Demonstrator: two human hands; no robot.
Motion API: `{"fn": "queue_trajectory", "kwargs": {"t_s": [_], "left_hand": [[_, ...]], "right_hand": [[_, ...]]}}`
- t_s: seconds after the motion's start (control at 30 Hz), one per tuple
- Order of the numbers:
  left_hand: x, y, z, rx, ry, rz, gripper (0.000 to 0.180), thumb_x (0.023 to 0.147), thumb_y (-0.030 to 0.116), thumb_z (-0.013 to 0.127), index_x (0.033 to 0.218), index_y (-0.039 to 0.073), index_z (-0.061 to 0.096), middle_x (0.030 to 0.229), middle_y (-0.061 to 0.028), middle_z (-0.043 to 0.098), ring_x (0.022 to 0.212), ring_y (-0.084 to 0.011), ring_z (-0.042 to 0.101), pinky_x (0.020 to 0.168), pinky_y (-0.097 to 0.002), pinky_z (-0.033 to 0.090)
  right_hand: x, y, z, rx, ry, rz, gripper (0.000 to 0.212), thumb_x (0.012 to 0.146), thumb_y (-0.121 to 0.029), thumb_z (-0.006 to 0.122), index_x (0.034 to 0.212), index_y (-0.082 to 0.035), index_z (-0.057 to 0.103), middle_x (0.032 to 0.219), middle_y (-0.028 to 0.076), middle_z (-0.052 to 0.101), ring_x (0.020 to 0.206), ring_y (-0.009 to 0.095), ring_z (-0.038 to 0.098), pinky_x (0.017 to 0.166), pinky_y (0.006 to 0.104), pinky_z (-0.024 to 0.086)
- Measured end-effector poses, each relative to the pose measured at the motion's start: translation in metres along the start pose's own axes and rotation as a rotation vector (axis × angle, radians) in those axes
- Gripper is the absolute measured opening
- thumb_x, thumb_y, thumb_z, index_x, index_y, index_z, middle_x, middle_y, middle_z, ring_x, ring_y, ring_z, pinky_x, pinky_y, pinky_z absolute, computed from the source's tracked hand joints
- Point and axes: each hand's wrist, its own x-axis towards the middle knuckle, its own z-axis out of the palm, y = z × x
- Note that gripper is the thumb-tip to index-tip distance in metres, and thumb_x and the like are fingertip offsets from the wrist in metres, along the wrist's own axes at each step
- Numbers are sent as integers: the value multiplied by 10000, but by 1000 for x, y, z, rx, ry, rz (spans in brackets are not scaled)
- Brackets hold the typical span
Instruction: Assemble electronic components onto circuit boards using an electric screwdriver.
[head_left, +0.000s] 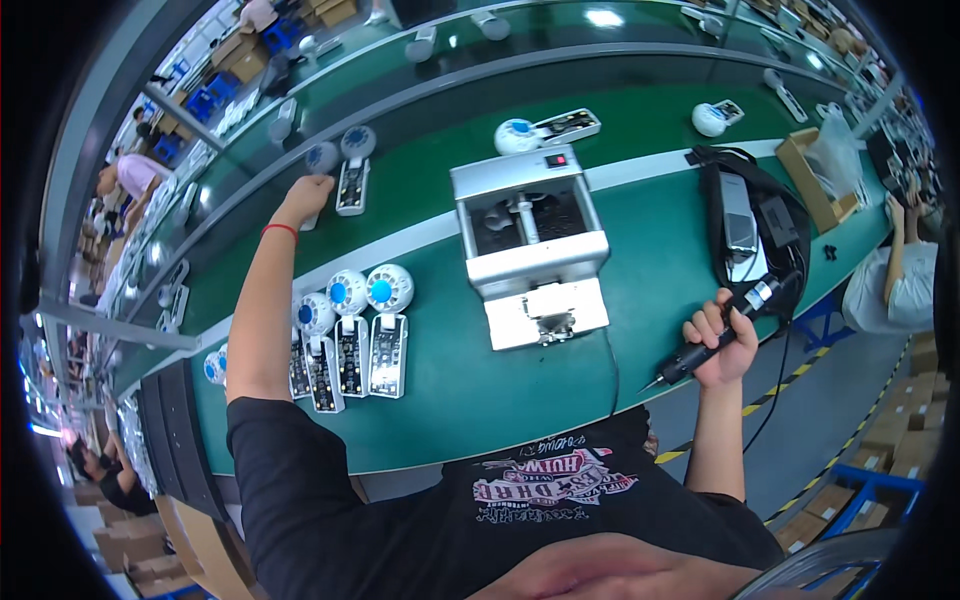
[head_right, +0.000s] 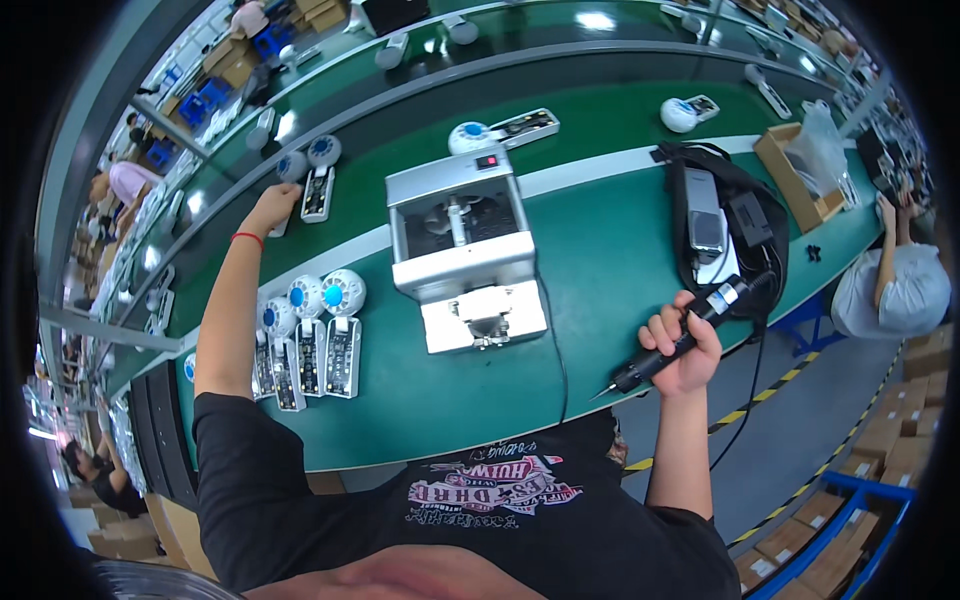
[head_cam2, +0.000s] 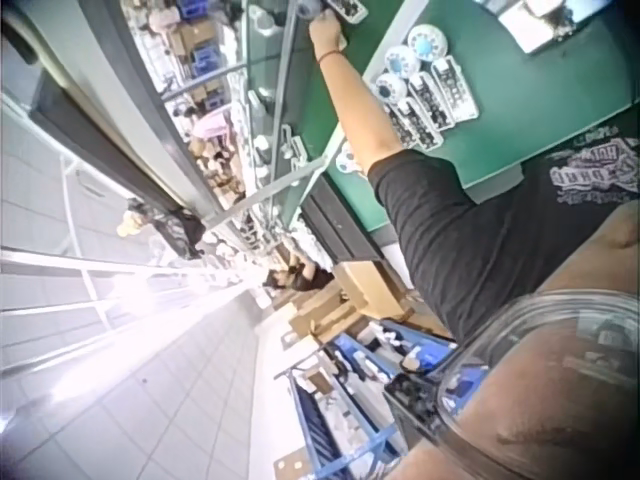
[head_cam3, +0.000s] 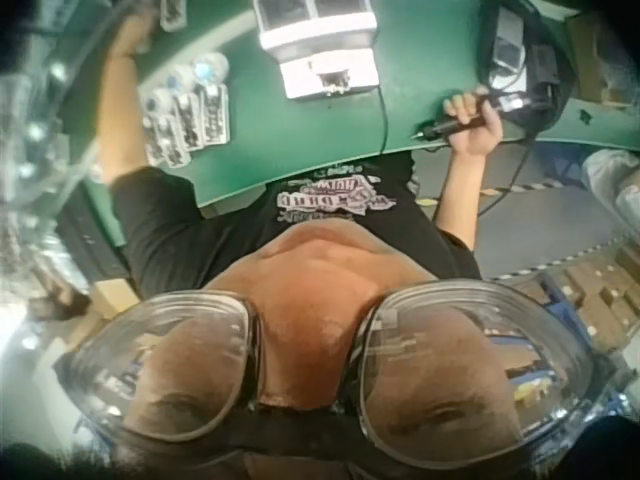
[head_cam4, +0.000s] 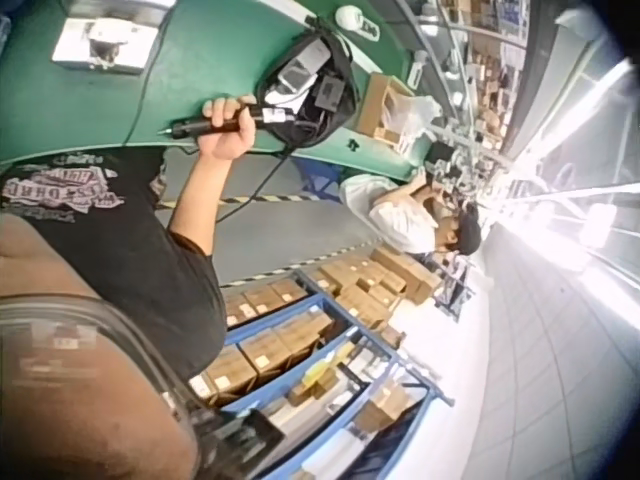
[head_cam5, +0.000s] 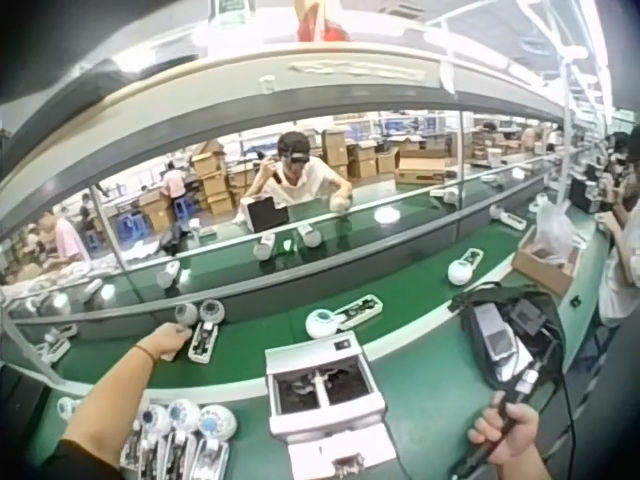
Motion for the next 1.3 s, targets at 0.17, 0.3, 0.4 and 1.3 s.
{"fn": "queue_trajectory", "kwargs": {"t_s": [0.17,0.3,0.4,1.3], "left_hand": [[-5,50,0,-4,-225,-211,668,868,603,599,1199,28,679,1170,-156,679,1098,-339,637,931,-374,493],[-9,46,18,346,-118,-242,796,815,654,619,1275,4,622,1122,-138,702,1038,-335,670,913,-380,508],[-12,19,13,292,76,-200,681,818,535,648,1249,9,624,1132,-184,690,1019,-302,675,878,-384,522],[-341,152,79,179,317,227,647,792,496,684,1302,107,592,1563,-333,200,1404,-579,219,1027,-759,223]], "right_hand": [[-3,-3,-2,3,7,-19,269,970,-152,457,1207,-33,499,739,38,461,596,124,452,662,323,423],[-2,-4,-2,8,-1,-6,267,967,-150,458,1204,-32,500,738,39,462,593,125,450,660,324,423],[1,0,-2,27,-35,45,266,963,-144,465,1200,-27,497,740,39,462,595,125,447,659,322,419],[0,-4,-4,16,-128,130,229,976,-136,486,1174,-22,466,768,30,451,642,114,445,704,298,399]]}}
